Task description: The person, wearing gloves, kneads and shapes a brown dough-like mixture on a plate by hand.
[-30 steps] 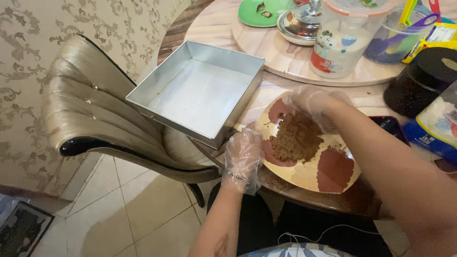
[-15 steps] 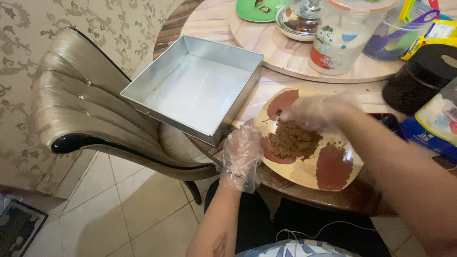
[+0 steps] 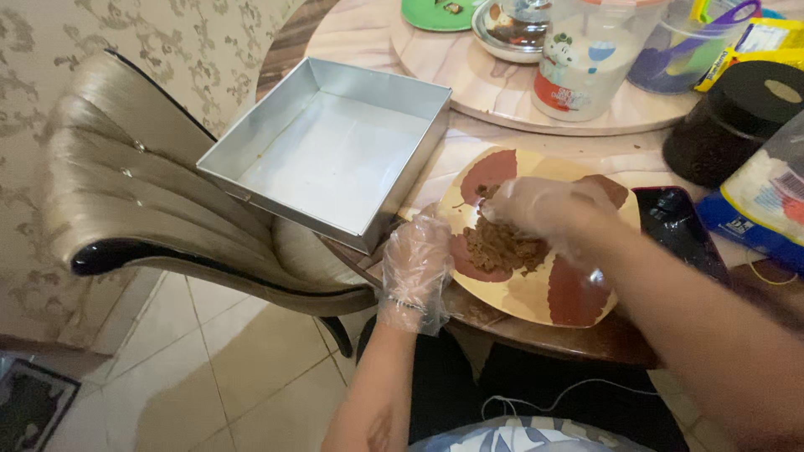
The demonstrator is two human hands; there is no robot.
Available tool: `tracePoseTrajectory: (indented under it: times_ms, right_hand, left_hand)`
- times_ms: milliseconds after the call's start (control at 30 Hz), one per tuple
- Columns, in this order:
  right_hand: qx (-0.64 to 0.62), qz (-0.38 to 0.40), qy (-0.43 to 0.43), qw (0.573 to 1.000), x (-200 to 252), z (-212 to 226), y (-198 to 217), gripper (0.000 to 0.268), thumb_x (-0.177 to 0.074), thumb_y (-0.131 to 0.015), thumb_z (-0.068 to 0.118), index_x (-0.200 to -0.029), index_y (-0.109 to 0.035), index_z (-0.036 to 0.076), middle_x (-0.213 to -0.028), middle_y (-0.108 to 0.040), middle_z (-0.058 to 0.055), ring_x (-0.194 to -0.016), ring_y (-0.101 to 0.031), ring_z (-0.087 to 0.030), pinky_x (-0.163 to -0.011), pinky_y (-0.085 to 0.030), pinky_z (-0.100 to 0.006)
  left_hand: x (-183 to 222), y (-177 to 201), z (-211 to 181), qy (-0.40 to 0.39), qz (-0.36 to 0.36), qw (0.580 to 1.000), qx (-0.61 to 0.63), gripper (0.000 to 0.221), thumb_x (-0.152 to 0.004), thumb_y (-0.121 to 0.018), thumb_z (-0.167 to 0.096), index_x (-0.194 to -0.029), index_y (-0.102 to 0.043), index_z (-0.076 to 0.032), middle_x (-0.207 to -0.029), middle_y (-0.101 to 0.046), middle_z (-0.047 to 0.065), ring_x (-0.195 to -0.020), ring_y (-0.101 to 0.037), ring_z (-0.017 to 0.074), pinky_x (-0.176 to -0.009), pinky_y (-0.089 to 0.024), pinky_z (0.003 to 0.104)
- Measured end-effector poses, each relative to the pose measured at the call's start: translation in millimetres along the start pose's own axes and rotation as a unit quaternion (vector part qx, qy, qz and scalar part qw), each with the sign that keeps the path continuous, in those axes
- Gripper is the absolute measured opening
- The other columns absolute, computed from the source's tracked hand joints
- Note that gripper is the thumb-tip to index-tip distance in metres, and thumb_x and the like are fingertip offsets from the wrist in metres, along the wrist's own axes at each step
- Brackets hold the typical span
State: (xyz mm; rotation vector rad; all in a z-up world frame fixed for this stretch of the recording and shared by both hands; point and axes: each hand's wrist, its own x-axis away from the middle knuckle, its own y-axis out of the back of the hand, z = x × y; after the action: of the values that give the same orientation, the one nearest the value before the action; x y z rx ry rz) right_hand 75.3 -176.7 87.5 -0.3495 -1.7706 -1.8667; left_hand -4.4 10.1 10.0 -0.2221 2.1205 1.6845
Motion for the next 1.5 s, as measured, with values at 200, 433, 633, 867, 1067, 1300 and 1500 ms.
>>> tracePoseTrajectory:
  times_ms: [200,433,633,867,1067,1300,1500]
  right_hand:
    - [0.439,-0.090,0.167,0.878,18.8,-0.9,5.6,0.028,-0.103,-0.033,0.024,-0.102,-0.061,0.027,-0.107,-0.064,0.004,-0.110,-0.066,-0.018,-0.103,-0.049,-0.030]
    - [-0.235,0.014,-0.114,0.965,85.9,47.3,46.6,0.038,-0.088,-0.060,0.042,-0.107,-0.078,0.014,-0.109,-0.074,-0.009,-0.095,-0.064,-0.028,-0.084,-0.045,-0.039]
    - [0.094,-0.081,0.052,0.991,50.8,17.7,11.8,0.037,-0.103,-0.039,0.046,-0.114,-0.066,0.023,-0.115,-0.073,-0.002,-0.118,-0.068,-0.023,-0.101,-0.054,-0.039]
    - [0.251,-0.039,0.093,0.963,74.7,39.8,41.3,0.024,-0.100,-0.049,0.016,-0.117,-0.066,0.015,-0.112,-0.070,-0.006,-0.114,-0.070,-0.026,-0.097,-0.059,-0.038]
    - [0.198,0.001,0.037,0.980,78.9,46.3,46.7,0.024,-0.093,-0.054,0.020,-0.110,-0.071,0.016,-0.106,-0.071,-0.006,-0.108,-0.072,-0.028,-0.090,-0.058,-0.042]
    - [-0.067,0.021,-0.114,0.991,104.9,64.9,56.8,0.027,-0.086,-0.054,0.037,-0.097,-0.074,0.022,-0.097,-0.072,-0.003,-0.091,-0.068,-0.027,-0.077,-0.046,-0.041]
    - [-0.017,-0.140,0.042,0.989,17.9,1.5,-19.3,0.052,-0.099,-0.050,0.061,-0.114,-0.074,0.019,-0.111,-0.078,-0.011,-0.121,-0.068,-0.038,-0.107,-0.047,-0.058]
  left_hand:
    - [-1.2,-10.1,-7.6,0.082,-0.220,0.969,0.073,0.024,-0.095,-0.055,-0.020,-0.095,-0.079,-0.018,-0.050,-0.062,0.006,-0.050,-0.068,0.0316,-0.039,-0.047,0.044]
    - [0.9,-27.8,15.5,-0.033,-0.017,0.998,-0.059,0.015,-0.076,-0.067,-0.015,-0.090,-0.071,-0.011,-0.091,-0.067,0.011,-0.059,-0.067,0.0350,-0.045,-0.054,0.046]
    - [9.9,-20.8,1.1,0.091,0.002,0.994,0.064,0.017,-0.087,-0.062,-0.028,-0.099,-0.071,-0.020,-0.081,-0.070,0.012,-0.071,-0.070,0.0351,-0.058,-0.056,0.048]
    - [-2.4,-1.8,-1.3,0.189,0.049,0.974,0.111,0.035,-0.092,-0.058,-0.033,-0.118,-0.078,-0.020,-0.083,-0.077,0.016,-0.084,-0.076,0.0375,-0.073,-0.063,0.050]
    - [-2.4,10.3,-12.0,0.230,-0.011,0.953,0.196,0.033,-0.093,-0.059,-0.037,-0.118,-0.075,-0.025,-0.082,-0.076,0.016,-0.085,-0.075,0.0384,-0.072,-0.062,0.055]
    - [-3.8,11.9,-8.9,0.241,-0.017,0.941,0.237,0.027,-0.094,-0.061,-0.032,-0.102,-0.078,-0.014,-0.077,-0.075,0.018,-0.080,-0.075,0.0411,-0.068,-0.061,0.055]
    - [-2.4,-0.4,-1.8,0.149,0.025,0.979,0.137,0.030,-0.091,-0.055,-0.025,-0.116,-0.071,-0.018,-0.084,-0.074,0.016,-0.078,-0.073,0.0423,-0.063,-0.059,0.055]
